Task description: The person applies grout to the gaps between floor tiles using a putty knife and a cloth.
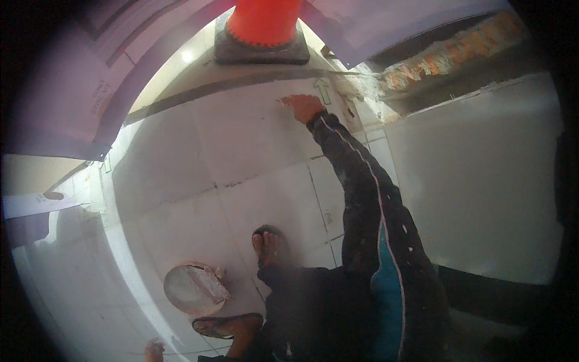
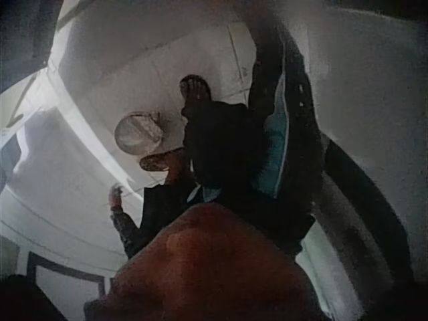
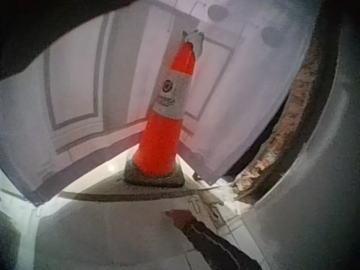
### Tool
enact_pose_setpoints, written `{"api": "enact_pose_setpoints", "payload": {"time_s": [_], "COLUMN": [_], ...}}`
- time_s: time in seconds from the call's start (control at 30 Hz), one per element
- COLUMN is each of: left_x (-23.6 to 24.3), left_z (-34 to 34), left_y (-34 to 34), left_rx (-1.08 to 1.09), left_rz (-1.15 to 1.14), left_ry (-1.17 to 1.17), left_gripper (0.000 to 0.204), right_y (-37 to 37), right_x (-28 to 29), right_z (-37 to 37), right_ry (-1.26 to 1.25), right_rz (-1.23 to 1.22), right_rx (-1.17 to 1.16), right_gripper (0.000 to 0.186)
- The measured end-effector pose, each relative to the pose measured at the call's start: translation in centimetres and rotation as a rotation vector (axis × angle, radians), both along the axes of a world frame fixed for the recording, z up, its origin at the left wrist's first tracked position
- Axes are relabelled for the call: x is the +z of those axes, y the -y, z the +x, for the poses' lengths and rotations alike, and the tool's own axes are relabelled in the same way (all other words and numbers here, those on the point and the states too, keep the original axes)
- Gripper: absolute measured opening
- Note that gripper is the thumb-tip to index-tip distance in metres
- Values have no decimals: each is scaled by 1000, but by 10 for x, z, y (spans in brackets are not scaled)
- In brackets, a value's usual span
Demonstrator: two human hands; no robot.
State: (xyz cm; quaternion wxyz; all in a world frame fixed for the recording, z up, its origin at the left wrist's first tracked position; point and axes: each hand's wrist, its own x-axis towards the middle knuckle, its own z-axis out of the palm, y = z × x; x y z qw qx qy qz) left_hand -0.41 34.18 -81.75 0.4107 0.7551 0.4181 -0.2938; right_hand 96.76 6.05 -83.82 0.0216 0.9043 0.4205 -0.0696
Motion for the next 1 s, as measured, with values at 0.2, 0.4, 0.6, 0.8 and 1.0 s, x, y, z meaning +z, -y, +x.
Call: {"api": "enact_pose_setpoints", "payload": {"time_s": [0.2, 0.4, 0.6, 0.8, 1.0], "left_x": [30, 14, -3, -8, 7], "left_z": [44, 7, 13, 37, 41], "left_y": [1, 16, 5, -17, -22], "left_rx": [449, 443, 433, 369, 340], "left_rz": [86, -4, -60, -9, 37], "left_ry": [21, -33, -62, 82, 48], "left_gripper": [30, 30, 31, 31, 33], "right_y": [-37, 2, 90, 128, 73], "right_x": [-22, -30, -13, -9, -13], "right_z": [56, 13, -98, -110, -38], "right_ry": [10, -44, -66, -58, -55], "right_rz": [-59, -122, 6, -31, 151], "right_rx": [13, 58, 155, 256, 39], "right_gripper": [50, 48, 57, 55, 50]}}
